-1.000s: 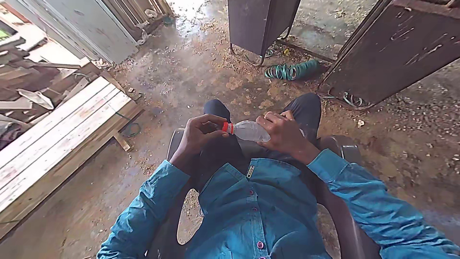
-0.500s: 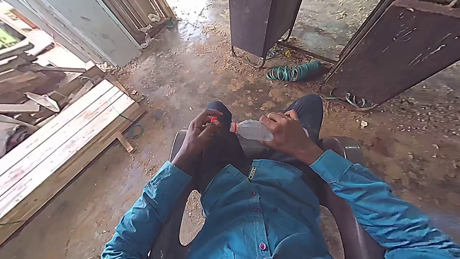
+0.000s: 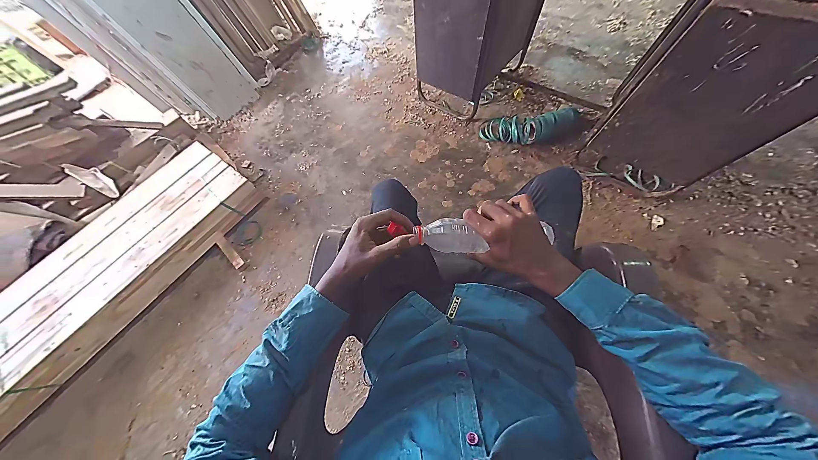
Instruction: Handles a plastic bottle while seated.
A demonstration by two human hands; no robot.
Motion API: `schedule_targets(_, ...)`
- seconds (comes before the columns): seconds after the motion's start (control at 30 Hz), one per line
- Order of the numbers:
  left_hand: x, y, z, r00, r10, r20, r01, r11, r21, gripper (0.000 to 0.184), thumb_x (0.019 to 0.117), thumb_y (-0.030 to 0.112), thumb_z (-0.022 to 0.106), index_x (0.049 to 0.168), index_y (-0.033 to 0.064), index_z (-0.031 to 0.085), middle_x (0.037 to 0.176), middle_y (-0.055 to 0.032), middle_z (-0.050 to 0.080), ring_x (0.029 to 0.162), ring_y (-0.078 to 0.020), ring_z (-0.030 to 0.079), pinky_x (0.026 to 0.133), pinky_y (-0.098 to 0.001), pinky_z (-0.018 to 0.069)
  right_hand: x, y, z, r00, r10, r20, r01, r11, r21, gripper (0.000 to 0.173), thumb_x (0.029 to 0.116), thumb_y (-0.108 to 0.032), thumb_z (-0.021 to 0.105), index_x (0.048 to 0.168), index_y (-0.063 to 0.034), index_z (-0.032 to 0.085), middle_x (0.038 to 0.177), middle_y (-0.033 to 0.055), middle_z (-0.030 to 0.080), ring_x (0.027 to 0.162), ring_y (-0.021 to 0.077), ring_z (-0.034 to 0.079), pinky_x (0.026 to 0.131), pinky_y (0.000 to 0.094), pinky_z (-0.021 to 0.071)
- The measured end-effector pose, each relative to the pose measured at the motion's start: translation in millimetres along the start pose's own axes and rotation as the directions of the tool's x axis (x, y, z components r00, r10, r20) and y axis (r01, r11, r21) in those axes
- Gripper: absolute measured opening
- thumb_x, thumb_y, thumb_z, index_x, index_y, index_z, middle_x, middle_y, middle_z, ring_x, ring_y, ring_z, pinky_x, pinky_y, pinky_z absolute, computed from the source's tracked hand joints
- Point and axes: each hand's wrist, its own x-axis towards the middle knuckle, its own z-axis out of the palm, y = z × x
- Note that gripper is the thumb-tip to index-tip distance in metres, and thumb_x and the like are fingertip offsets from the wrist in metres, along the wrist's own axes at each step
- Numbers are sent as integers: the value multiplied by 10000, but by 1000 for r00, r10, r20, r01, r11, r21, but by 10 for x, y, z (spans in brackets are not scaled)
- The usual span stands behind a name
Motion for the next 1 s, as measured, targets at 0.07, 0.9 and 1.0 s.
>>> schedule_targets(0.07, -1, 3, 10, 1000, 16, -6, -16, 1000, -5, 231, 951, 165, 713, 1113, 4, 680, 927, -79, 741, 716, -137, 699, 632, -283, 608, 0, -15, -12, 1000, -2, -3, 2, 1000, 6, 587, 656, -349, 901, 1151, -107, 699, 944, 177, 690, 828, 382, 679, 820, 621, 462)
schedule_targets(0.9, -57, 169, 241, 967, 247, -69, -204, 903, 379, 251, 915, 129, 743, 1057, -75, 715, 965, -180, 712, 928, -229, 681, 871, -366, 561, -106, -17, -88, 999, -33, -2, 33, 994, 107, 499, 809, -330, 759, 1160, 19, 692, 995, 354, 656, 870, 584, 633, 799, 754, 429)
schedule_targets(1.0, -72, 171, 231, 969, 248, -15, -225, 903, 366, 258, 916, 120, 747, 1072, -81, 708, 970, -189, 706, 911, -232, 679, 856, -364, 564, -110, -8, -71, 997, -29, 75, 22, 995, 97, 514, 776, -327, 801, 1142, 17, 696, 981, 331, 668, 848, 543, 649, 783, 706, 449)
